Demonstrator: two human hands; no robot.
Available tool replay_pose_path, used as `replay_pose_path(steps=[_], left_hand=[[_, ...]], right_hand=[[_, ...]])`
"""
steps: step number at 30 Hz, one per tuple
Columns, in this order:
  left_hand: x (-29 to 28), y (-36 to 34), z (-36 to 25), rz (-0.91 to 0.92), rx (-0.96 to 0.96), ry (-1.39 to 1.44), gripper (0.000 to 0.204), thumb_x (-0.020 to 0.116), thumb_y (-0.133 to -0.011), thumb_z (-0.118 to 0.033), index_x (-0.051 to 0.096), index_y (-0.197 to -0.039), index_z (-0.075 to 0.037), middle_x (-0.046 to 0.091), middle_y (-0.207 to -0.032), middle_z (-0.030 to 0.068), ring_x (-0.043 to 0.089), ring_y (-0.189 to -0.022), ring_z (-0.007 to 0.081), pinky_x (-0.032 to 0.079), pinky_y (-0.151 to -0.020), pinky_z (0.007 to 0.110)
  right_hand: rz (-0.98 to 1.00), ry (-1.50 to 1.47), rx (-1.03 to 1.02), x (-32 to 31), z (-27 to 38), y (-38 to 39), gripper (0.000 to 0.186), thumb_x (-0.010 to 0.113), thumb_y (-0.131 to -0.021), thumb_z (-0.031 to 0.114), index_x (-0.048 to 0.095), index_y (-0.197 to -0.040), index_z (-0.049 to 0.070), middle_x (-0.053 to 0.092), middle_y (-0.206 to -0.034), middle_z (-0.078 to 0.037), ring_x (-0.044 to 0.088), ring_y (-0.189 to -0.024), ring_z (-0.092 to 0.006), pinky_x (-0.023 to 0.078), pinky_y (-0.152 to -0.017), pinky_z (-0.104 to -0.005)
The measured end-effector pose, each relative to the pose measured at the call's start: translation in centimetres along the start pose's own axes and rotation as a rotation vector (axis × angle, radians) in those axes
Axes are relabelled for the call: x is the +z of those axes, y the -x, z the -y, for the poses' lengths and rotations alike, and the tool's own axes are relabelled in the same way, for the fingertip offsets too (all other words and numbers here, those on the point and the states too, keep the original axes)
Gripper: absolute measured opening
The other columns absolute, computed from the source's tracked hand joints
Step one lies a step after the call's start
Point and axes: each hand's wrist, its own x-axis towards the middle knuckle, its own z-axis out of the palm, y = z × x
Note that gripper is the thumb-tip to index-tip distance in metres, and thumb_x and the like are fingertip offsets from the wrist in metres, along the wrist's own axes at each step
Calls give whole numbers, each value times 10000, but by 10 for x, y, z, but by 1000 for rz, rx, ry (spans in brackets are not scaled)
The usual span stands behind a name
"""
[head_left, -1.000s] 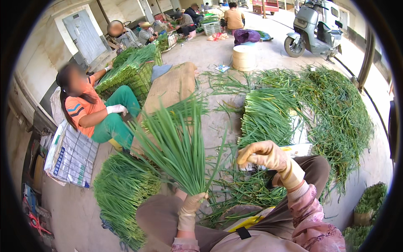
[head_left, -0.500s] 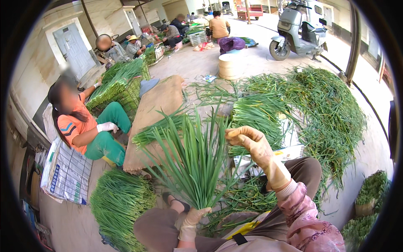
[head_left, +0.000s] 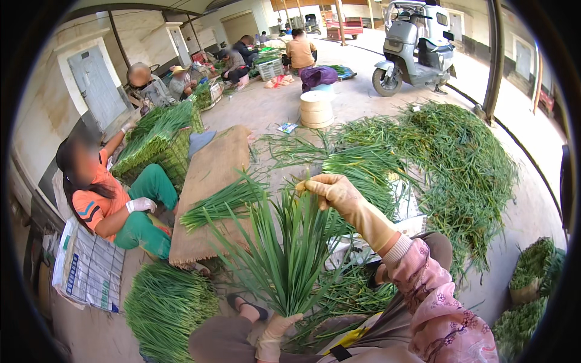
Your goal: The person sits on the floor and repeatedly picks up bunches of green leafy vegetables, aligns them, and places them into neat stacks. The person wears gloves and works alongside others in a covered outdoor area.
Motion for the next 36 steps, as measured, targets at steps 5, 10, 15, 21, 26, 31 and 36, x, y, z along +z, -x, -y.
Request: replay_pose_path(steps=[5, 10, 15, 21, 26, 31, 36], left_hand=[[-2, -7, 3, -36, 46, -64, 335, 698, -779, -68, 585, -1088, -3, 613, -980, 12, 542, -832, 112, 459, -731, 260], [15, -3, -18, -237, 247, -168, 215, 700, -772, -100, 628, -953, -10, 619, -814, -2, 513, -658, 84, 437, -596, 267], [3, -19, 7, -352, 190, -187, 186, 707, -762, -135, 644, -891, -16, 587, -673, -19, 482, -575, 73, 395, -516, 274], [5, -15, 2, -396, 207, -235, 282, 688, -770, -107, 618, -1025, -9, 660, -899, 48, 577, -783, 117, 462, -701, 292], [9, -14, -3, -439, 246, -233, 289, 680, -773, -89, 616, -1044, -15, 668, -951, 57, 589, -822, 131, 465, -738, 303], [8, -15, 2, -509, 247, -323, 301, 695, -769, -153, 622, -1028, -18, 676, -923, 85, 611, -799, 175, 463, -727, 326], [5, -15, 9, -537, 275, -404, 327, 706, -764, -199, 622, -1023, -19, 674, -921, 111, 621, -808, 206, 462, -735, 337]], right_hand=[[-119, -532, -72, -15, -21, 5, 208, 564, -913, 222, 630, -1007, 49, 586, -657, 18, 348, -409, -60, 294, -401, -214], [-84, -666, -284, -58, -11, 15, 225, 552, -921, 230, 601, -1033, 42, 560, -621, 17, 374, -414, -65, 311, -419, -209], [-56, 423, -11, -81, -29, 58, 349, 607, -890, 270, 603, -1144, 32, 682, -891, -111, 647, -793, -137, 515, -730, -277], [-144, 25, -164, -49, -31, 63, 222, 556, -919, 174, 613, -1040, -4, 647, -1039, -120, 628, -937, -177, 508, -831, -295], [-88, -391, -172, -15, 3, 50, 268, 533, -929, 169, 563, -1146, 15, 648, -1036, -114, 648, -863, -170, 531, -739, -266], [-78, -186, 44, 21, -9, 23, 300, 554, -915, 162, 566, -1180, 22, 659, -735, -63, 558, -498, -92, 441, -450, -201], [-132, 35, 149, 52, -37, 10, 414, 717, -799, 272, 605, -1112, 25, 578, -645, -2, 466, -489, -52, 347, -440, -195]])
